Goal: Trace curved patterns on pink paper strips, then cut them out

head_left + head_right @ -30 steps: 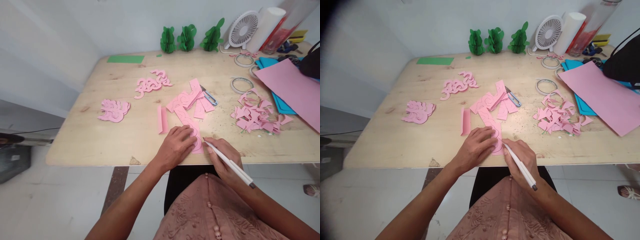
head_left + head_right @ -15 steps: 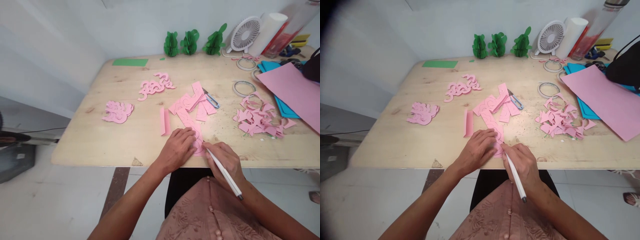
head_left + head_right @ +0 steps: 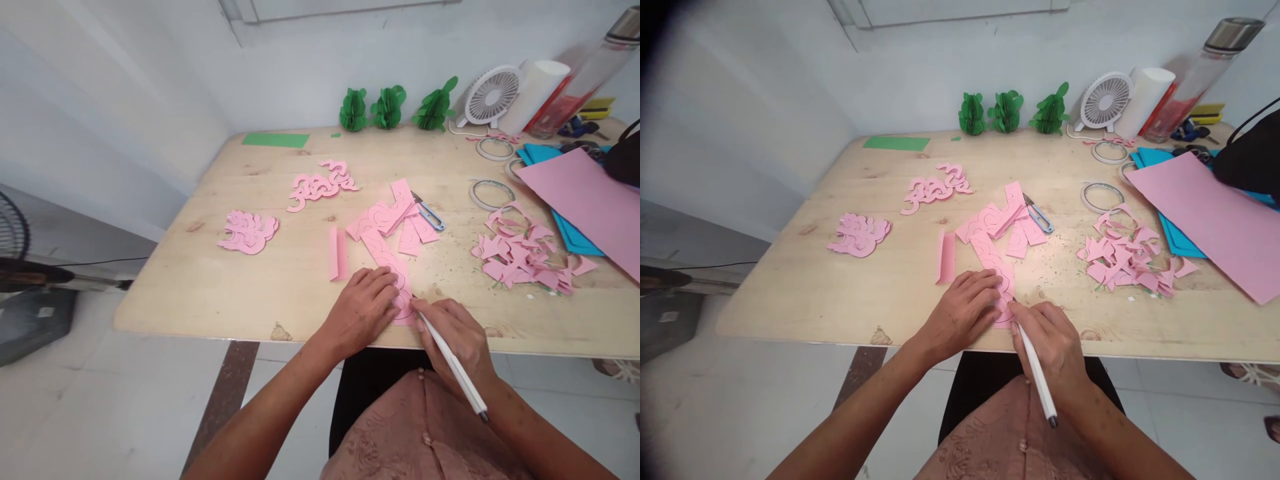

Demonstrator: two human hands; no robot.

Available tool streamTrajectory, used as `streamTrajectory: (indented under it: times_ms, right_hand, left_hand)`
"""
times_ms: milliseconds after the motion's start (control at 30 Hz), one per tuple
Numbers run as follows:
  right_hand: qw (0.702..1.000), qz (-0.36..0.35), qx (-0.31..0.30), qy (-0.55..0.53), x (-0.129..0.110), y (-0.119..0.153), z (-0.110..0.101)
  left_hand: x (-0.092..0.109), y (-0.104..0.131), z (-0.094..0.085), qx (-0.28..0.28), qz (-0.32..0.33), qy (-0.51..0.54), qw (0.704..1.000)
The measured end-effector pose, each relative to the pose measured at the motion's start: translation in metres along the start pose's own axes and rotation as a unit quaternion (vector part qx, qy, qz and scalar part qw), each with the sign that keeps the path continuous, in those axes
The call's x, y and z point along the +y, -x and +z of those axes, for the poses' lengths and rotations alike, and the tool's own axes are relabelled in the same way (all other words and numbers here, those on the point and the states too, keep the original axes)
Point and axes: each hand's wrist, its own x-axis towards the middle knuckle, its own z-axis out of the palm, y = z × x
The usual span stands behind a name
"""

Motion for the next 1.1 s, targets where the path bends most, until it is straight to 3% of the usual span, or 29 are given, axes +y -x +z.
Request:
streamTrajectory:
  times_ms: [333,667,1100]
  right_hand:
    - [1.000,-0.009,0.001,0.001,0.001,0.002,0.001]
    - [1.000,-0.004,0.005,-0.011,0.001,0.001,0.001]
    - [1.000,-0.002,-0.002,-0.010,-0.001,0.001,0.000]
  left_hand:
    - [0.002,0.000,0.000,-0.012,0.002,-0.035,0.999]
    - [-0.005,-0.002,-0.017,-0.060,-0.002,-0.056,0.997]
    - [-0.014,0.000,-0.024,-0.084,0.030,-0.047,0.995]
